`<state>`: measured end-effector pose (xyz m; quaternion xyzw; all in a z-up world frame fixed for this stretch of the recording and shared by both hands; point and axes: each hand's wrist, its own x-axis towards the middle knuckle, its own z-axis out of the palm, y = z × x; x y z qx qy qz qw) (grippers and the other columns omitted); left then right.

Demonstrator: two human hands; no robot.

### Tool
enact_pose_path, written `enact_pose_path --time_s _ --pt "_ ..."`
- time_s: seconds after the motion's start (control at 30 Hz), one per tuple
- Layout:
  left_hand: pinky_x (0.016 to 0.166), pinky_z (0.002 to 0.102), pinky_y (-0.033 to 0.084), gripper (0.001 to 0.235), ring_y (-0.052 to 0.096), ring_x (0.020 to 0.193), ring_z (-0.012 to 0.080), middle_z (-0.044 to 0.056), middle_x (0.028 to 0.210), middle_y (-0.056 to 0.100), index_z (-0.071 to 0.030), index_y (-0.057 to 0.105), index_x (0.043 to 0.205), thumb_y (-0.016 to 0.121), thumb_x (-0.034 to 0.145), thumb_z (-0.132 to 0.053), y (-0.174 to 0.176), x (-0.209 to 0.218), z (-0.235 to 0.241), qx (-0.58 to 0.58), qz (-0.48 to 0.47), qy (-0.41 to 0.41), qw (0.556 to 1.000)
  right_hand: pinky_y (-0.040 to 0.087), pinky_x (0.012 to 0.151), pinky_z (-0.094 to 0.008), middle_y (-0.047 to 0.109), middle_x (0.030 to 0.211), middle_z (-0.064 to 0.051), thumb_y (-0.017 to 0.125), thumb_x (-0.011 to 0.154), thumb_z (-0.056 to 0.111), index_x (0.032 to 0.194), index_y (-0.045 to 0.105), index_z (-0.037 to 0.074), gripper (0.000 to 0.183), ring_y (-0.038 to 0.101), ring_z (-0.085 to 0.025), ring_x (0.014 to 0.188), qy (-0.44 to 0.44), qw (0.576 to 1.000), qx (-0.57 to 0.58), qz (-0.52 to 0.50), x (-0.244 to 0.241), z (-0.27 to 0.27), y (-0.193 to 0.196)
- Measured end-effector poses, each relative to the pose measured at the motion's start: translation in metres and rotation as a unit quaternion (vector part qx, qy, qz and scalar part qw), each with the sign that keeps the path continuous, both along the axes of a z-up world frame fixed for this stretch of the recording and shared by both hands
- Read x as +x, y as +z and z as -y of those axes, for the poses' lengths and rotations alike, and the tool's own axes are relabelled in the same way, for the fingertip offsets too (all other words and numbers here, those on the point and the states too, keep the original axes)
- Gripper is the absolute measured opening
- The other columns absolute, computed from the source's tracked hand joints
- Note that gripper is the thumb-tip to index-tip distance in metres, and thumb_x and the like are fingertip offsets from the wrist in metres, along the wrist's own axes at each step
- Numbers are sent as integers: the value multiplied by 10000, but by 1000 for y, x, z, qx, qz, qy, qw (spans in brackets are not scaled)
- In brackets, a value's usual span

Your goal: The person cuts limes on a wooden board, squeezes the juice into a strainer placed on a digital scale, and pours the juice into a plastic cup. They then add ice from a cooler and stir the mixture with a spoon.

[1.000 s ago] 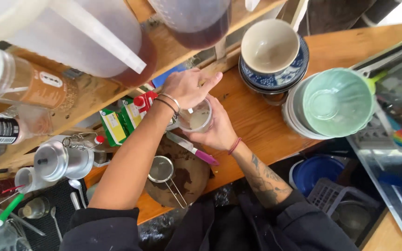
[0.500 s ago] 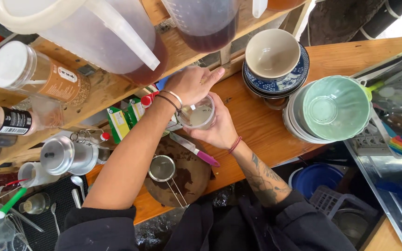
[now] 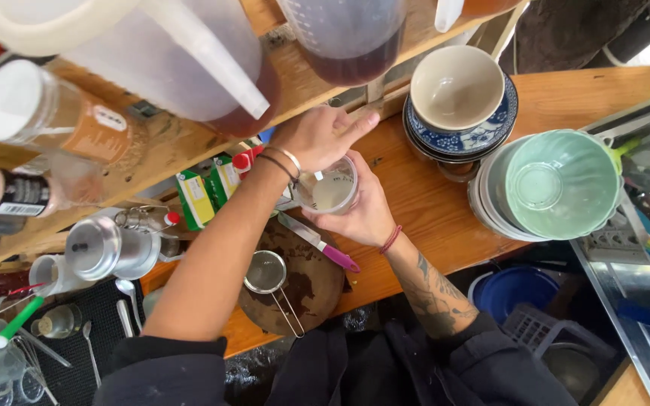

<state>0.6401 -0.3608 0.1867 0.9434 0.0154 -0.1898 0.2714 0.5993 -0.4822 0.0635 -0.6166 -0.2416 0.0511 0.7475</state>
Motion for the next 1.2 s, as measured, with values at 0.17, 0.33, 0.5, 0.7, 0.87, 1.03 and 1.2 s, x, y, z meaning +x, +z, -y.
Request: enact_pose_path --time_s 0.17,0.33,0.5,0.7,0.87,1.03,1.2 --pt "984 516 481 827 631 1195 374 179 1198 688 -81 727 1118 364 887 -787 8 2 8 45 -4 43 998 537 899 -501 679 1065 -193 984 549 203 1264 573 39 841 668 -304 1024 7 1000 2 -10 0 4 4" --pt "987 518 448 814 590 1252 350 107 1285 653 -168 721 1175 332 886 -823 -34 13 -3 91 4 29 995 530 923 -461 680 1064 -161 992 551 174 1254 580 47 825 642 -232 1035 24 999 7 -29 3 7 -9" --pt "890 500 497 782 668 1121 337 57 1161 716 -180 756 1110 339 904 -808 -62 15 -9 106 56 6 993 537 909 -472 673 1064 -187 985 562 157 1248 572 29 811 653 -255 1024 34 999 3 -26 9 9 -14" --pt "882 517 486 733 666 1103 355 53 1140 727 -179 765 1093 364 928 -770 -76 12 -11 92 81 8 992 533 908 -501 655 1069 -192 984 556 163 1263 557 17 838 653 -282 1030 37 999 5 -15 5 12 -29" --pt "948 499 480 854 639 1178 329 53 1209 712 -187 743 1164 276 886 -846 -71 16 -11 124 16 -21 992 530 913 -464 668 1064 -144 998 545 194 1306 571 42 886 639 -225 1021 31 999 -4 -33 -3 10 -35" --pt "962 514 479 843 635 1187 338 60 1200 713 -187 735 1159 260 893 -831 -23 10 -6 98 10 5 995 537 907 -452 671 1068 -140 999 550 198 1320 572 51 892 652 -222 1022 24 1000 -9 -11 -1 9 -15" --pt "976 509 485 829 652 1177 336 101 1098 742 -142 729 1114 252 910 -789 -6 8 -8 38 -16 10 999 535 907 -444 662 1035 -121 994 541 188 1320 578 59 893 651 -223 993 14 1000 -13 -12 0 8 1"
